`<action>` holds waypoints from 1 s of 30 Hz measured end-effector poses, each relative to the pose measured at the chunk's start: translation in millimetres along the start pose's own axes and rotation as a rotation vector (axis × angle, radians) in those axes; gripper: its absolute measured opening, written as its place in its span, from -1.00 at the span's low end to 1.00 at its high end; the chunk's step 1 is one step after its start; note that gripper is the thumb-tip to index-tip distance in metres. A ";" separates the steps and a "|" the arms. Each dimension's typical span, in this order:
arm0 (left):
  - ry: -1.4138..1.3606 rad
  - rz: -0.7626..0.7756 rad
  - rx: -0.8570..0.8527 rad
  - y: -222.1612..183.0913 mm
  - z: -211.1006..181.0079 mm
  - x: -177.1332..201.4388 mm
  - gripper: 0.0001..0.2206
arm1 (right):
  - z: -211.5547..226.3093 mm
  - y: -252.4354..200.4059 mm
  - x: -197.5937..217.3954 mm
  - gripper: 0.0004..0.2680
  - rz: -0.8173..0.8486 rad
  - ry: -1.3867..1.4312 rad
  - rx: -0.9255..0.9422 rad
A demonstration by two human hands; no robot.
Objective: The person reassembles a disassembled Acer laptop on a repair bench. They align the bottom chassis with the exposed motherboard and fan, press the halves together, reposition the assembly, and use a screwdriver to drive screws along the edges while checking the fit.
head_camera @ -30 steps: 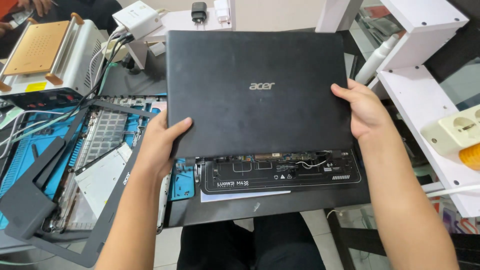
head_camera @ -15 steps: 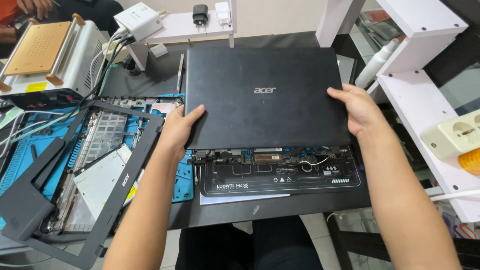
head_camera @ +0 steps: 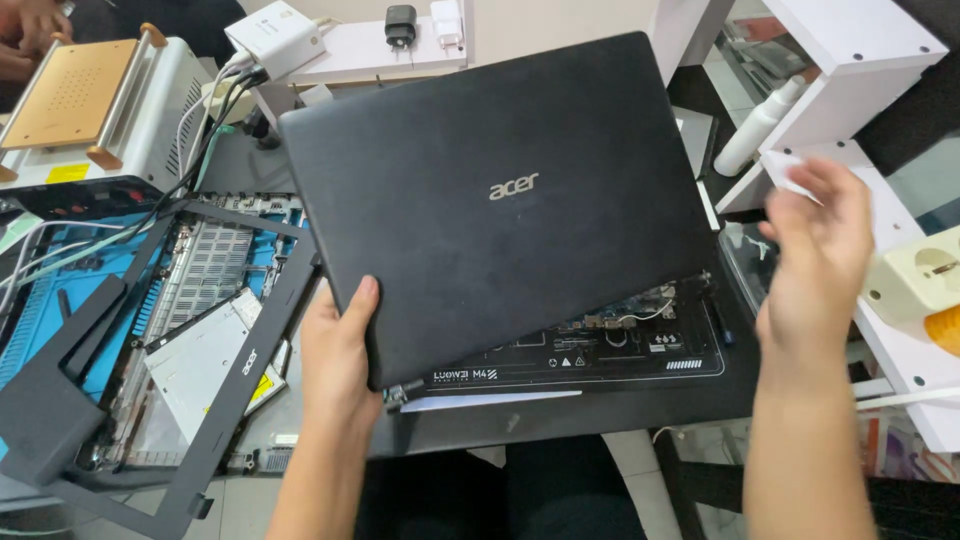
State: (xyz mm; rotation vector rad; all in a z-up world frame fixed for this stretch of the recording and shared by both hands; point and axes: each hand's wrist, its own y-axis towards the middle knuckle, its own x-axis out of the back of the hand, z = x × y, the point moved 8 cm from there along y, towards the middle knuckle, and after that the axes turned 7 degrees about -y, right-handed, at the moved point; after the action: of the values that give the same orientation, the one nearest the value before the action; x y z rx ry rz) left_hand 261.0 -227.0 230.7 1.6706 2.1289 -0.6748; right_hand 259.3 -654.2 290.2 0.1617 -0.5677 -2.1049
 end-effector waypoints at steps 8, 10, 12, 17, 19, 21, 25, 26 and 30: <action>-0.214 -0.263 -0.203 -100.0 51.2 3.1 -0.64 | -109.9 -307.3 -75.3 -0.41 0.218 0.833 -0.494; -0.282 -0.296 -0.218 -117.8 69.6 -1.9 -0.63 | -123.0 -359.2 -109.0 -0.27 0.579 0.985 -0.746; -0.297 -0.469 -0.163 -134.2 93.6 3.8 -0.60 | -98.9 -350.1 -111.2 -0.32 0.468 0.956 -0.812; -0.437 -0.421 -0.296 -155.7 115.3 -3.1 -0.49 | -46.8 -302.5 -110.0 -0.42 0.302 0.954 -0.959; -0.451 -0.413 -0.297 -160.1 129.8 -0.6 -0.43 | -44.2 -292.1 -103.6 -0.44 0.282 0.986 -1.013; -0.476 -0.412 -0.349 -165.7 142.8 4.3 -0.35 | -46.2 -278.4 -87.6 -0.42 0.242 0.945 -0.955; -0.392 -0.237 -0.357 -165.3 149.3 13.9 -0.31 | -63.1 -274.4 -70.7 -0.42 0.256 0.896 -0.929; -0.321 -0.132 -0.393 -162.8 154.6 21.2 -0.31 | -68.1 -277.1 -68.8 -0.43 0.280 0.897 -0.942; -0.309 -0.009 -0.382 -179.9 180.7 111.0 -0.33 | -70.3 -281.6 -65.4 -0.43 0.352 0.901 -1.050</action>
State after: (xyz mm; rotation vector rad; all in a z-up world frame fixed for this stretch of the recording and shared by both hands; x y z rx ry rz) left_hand 56.4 -274.3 48.3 1.2653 1.9004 -0.4564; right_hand 106.4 -491.7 93.4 0.3327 0.9616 -1.5129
